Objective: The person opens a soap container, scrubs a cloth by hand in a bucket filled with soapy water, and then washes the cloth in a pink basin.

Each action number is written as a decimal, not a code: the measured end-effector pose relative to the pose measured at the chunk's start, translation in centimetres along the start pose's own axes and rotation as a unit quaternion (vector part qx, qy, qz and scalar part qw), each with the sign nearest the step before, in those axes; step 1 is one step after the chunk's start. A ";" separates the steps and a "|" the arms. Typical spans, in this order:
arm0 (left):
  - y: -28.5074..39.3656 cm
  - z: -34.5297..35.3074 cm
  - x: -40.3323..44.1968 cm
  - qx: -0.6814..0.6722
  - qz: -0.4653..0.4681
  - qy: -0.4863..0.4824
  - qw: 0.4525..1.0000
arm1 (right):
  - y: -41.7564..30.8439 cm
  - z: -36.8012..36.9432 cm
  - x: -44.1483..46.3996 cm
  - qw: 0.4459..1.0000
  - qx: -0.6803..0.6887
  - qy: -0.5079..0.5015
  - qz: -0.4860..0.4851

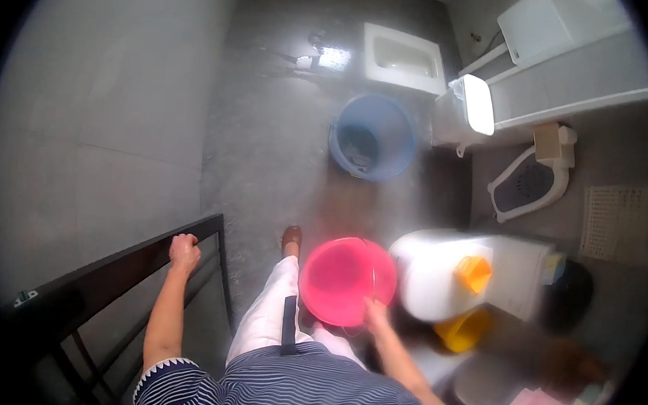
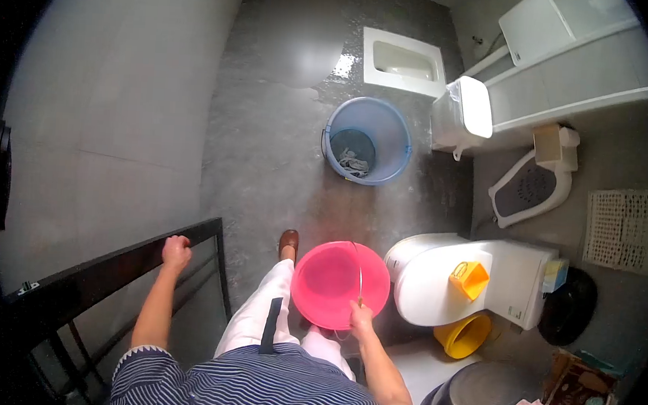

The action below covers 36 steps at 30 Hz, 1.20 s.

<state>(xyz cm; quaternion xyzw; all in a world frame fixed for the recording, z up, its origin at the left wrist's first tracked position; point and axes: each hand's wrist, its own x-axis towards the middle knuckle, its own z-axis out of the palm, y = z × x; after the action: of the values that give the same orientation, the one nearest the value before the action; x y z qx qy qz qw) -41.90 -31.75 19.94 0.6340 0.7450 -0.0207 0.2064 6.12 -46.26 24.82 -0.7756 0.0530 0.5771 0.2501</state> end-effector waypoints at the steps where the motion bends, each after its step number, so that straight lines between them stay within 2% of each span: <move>1: 0.8 0.8 0.1 -0.020 -0.040 -0.039 0.998 | -0.8 0.9 -0.6 0.999 -0.035 -0.001 -0.013; 2: 3.1 0.2 0.5 -0.065 -0.106 -0.139 0.982 | -1.7 1.8 -1.2 0.997 -0.071 -0.006 -0.028; 3: 4.4 1.2 0.7 -0.098 -0.111 -0.213 0.966 | -2.4 2.6 -1.9 0.994 -0.104 -0.011 -0.039; 4: 4.7 4.9 1.2 -0.122 -0.113 -0.257 0.952 | -3.3 3.6 -2.5 0.990 -0.133 -0.013 -0.050; 6: 9.2 7.3 1.6 -0.194 -0.093 -0.305 0.928 | -5.2 5.5 -3.6 0.974 -0.207 0.003 -0.092; 8: 13.3 9.5 0.5 -0.269 -0.074 -0.248 0.928 | -5.9 6.1 -3.7 0.963 -0.225 -0.036 -0.146; 10: 16.0 11.6 -0.1 -0.301 -0.122 -0.201 0.924 | -8.4 7.2 -5.8 0.954 -0.246 -0.069 -0.159; 11: 16.6 12.2 -0.1 -0.316 -0.174 -0.205 0.910 | -9.8 7.6 -6.7 0.950 -0.266 -0.084 -0.140; 13: 17.8 12.8 0.2 -0.345 -0.274 -0.207 0.874 | -12.0 8.0 -7.1 0.929 -0.316 -0.084 -0.176; 17: 18.6 13.4 0.4 -0.500 -0.305 -0.196 0.786 | -18.0 8.5 -6.4 0.876 -0.405 -0.135 -0.224; 19: 19.2 13.7 0.1 -0.572 -0.310 -0.170 0.740 | -19.7 9.2 -4.3 0.840 -0.429 -0.157 -0.293; 22: 21.8 12.9 -0.3 -0.547 -0.338 -0.147 0.751 | -23.7 10.5 -2.2 0.790 -0.482 -0.207 -0.319; 25: 25.5 11.0 0.1 -0.623 -0.350 -0.060 0.697 | -27.2 12.4 -1.0 0.743 -0.512 -0.210 -0.376; 28: 31.0 6.0 1.3 -0.678 -0.392 -0.079 0.617 | -31.9 12.1 0.1 0.720 -0.541 -0.241 -0.361; 29: 32.7 4.1 1.7 -0.670 -0.390 -0.065 0.629 | -32.8 12.1 0.2 0.729 -0.534 -0.240 -0.355; 31: 34.9 1.9 2.4 -0.690 -0.387 -0.023 0.611 | -34.0 12.4 1.3 0.691 -0.523 -0.248 -0.433; 32: 33.6 6.1 3.1 -0.710 -0.327 0.014 0.624 | -34.1 12.4 4.2 0.641 -0.566 -0.244 -0.457; 33: 33.9 5.8 3.6 -0.697 -0.320 0.001 0.642 | -34.2 12.5 5.4 0.665 -0.536 -0.219 -0.471; 34: 34.4 6.1 3.7 -0.690 -0.336 0.014 0.641 | -35.1 12.0 4.8 0.637 -0.539 -0.210 -0.509; 35: 35.9 4.1 3.4 -0.666 -0.362 0.024 0.652 | -35.0 11.7 5.8 0.648 -0.511 -0.217 -0.522; 36: 35.7 4.9 3.8 -0.675 -0.337 0.034 0.655 | -35.1 11.7 6.3 0.672 -0.508 -0.215 -0.494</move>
<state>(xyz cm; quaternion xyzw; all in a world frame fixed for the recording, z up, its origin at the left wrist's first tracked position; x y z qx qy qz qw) -6.93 -22.67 22.40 0.0253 0.7228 0.4414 0.5311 11.08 -9.21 28.07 -0.5501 -0.6945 0.4583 0.0706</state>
